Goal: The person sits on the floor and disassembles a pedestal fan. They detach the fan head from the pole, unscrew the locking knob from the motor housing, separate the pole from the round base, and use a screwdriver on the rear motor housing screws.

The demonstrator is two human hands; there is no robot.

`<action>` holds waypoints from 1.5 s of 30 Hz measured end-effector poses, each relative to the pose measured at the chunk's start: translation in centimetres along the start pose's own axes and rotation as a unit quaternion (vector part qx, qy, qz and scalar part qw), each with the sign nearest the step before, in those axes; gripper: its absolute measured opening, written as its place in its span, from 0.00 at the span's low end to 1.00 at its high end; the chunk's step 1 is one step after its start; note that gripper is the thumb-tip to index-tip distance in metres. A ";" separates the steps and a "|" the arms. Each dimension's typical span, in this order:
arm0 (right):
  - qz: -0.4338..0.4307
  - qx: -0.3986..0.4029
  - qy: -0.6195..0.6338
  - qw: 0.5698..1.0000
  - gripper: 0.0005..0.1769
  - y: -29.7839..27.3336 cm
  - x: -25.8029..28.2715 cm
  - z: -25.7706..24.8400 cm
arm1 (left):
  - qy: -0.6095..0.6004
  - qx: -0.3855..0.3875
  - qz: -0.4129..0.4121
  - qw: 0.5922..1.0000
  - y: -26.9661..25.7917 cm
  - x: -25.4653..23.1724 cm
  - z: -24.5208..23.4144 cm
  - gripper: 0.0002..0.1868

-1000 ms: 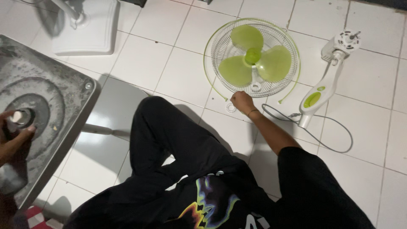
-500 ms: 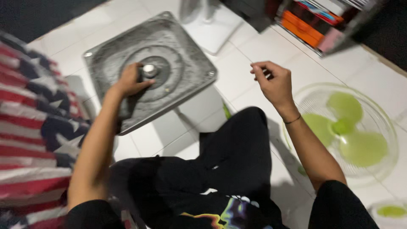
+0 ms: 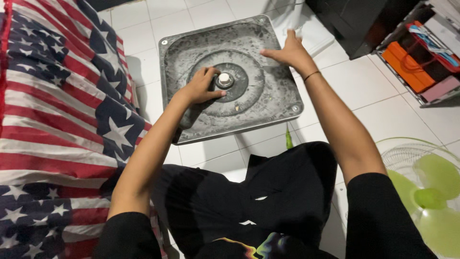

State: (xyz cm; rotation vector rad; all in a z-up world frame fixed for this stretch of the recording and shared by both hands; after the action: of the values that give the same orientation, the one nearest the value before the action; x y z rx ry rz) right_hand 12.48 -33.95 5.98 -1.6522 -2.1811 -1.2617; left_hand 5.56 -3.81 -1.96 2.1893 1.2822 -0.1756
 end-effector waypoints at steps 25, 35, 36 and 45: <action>0.192 0.138 0.174 0.956 0.22 -2.5 -1.1 5.0 | -0.134 -0.270 -0.397 0.867 -7.9 16.1 -8.0 0.36; 0.130 0.013 0.147 0.980 0.30 -2.3 -1.3 5.0 | -0.085 -0.354 -0.306 0.880 -7.7 11.8 -11.6 0.32; 0.121 0.000 0.137 0.983 0.32 -2.3 -1.1 4.9 | -0.091 -0.365 -0.300 0.877 -7.8 11.3 -11.9 0.31; 0.098 -0.067 0.247 0.962 0.43 -4.0 -2.7 6.5 | -0.138 -0.422 -0.236 0.864 -9.4 8.1 -10.7 0.24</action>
State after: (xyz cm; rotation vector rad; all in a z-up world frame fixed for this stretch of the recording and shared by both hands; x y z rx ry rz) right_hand 12.53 -31.77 -1.86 -1.3608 -1.6310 -1.5801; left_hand 0.11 11.52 -0.37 1.0514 1.3571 -0.0831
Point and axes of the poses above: each hand's wrist, its own y-axis towards the middle knuckle, its own z-axis out of the palm, x = y × z, the point moved 7 cm from there along y, towards the middle knuckle, and after that the axes turned 11 degrees about -x, right-handed, at the moved point
